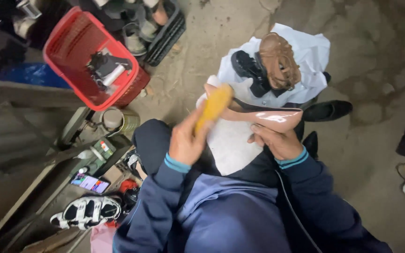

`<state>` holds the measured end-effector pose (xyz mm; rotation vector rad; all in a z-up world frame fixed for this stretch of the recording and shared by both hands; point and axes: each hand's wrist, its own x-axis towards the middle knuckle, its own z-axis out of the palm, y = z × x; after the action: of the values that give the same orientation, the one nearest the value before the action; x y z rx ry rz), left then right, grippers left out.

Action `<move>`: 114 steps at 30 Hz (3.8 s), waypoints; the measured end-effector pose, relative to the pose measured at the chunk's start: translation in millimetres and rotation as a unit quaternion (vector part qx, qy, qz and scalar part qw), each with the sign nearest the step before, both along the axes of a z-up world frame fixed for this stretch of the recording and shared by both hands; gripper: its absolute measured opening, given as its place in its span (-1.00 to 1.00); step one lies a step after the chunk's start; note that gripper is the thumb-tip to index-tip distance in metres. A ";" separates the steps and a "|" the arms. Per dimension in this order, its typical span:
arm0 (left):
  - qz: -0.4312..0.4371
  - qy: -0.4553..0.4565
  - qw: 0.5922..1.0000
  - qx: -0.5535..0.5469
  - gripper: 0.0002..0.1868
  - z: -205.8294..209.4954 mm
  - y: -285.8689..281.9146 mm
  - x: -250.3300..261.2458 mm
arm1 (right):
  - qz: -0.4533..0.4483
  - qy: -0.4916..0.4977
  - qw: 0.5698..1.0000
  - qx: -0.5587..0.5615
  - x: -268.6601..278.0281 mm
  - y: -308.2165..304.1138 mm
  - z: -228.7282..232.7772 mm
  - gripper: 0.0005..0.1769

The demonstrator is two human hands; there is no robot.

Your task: A person is repairing a high-heeled shoe by brushing the sole and using a mallet to tap it into place.

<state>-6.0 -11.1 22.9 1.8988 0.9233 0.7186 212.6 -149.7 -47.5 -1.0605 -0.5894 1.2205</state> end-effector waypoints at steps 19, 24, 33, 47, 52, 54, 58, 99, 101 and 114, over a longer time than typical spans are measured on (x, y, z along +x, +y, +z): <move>0.108 -0.044 0.993 -0.002 -0.45 -17.3 -16.5 3.1 | -0.045 0.116 0.989 -0.082 -28.4 16.7 61.0 -0.70; 0.057 -0.049 0.995 0.064 -0.47 -12.0 -25.9 5.1 | -0.003 0.184 0.981 -0.062 -25.5 7.0 45.1 -0.54; 0.050 -0.074 0.990 0.112 -0.46 -36.8 -26.2 8.7 | 0.012 0.333 0.942 -0.028 -16.3 1.0 29.5 -0.11; 0.019 -0.022 0.979 0.204 -0.45 -47.4 -32.3 5.8 | -0.041 0.350 0.930 -0.107 -24.6 11.0 57.2 -0.03; -0.013 0.011 0.975 0.220 -0.52 -29.2 -41.6 7.6 | -0.052 0.349 0.928 -0.122 -18.2 3.3 55.2 -0.03; 0.043 -0.034 0.984 0.170 -0.50 -29.0 -33.8 4.8 | -0.022 0.334 0.936 -0.108 -10.3 -1.6 33.3 -0.12; 0.066 -0.036 0.989 0.128 -0.43 -31.8 -25.4 -5.5 | -0.022 0.320 0.943 -0.090 -9.0 -2.9 39.9 -0.15; 0.085 -0.029 0.996 0.014 -0.37 -17.1 -31.0 -12.7 | -0.031 0.231 0.968 -0.090 -15.2 10.8 34.8 0.11; 0.071 -0.040 0.997 0.006 -0.39 -14.2 -42.5 -9.5 | -0.032 0.217 0.972 -0.080 -18.8 11.4 38.3 0.07; 0.106 -0.027 0.990 -0.085 -0.39 -12.5 -47.5 -5.7 | -0.016 0.148 0.984 -0.094 -44.2 8.1 45.8 -0.07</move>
<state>-11.6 -58.6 10.4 1.6411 1.1283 0.7860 168.4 -141.5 -1.7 -1.0141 -0.2312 1.3939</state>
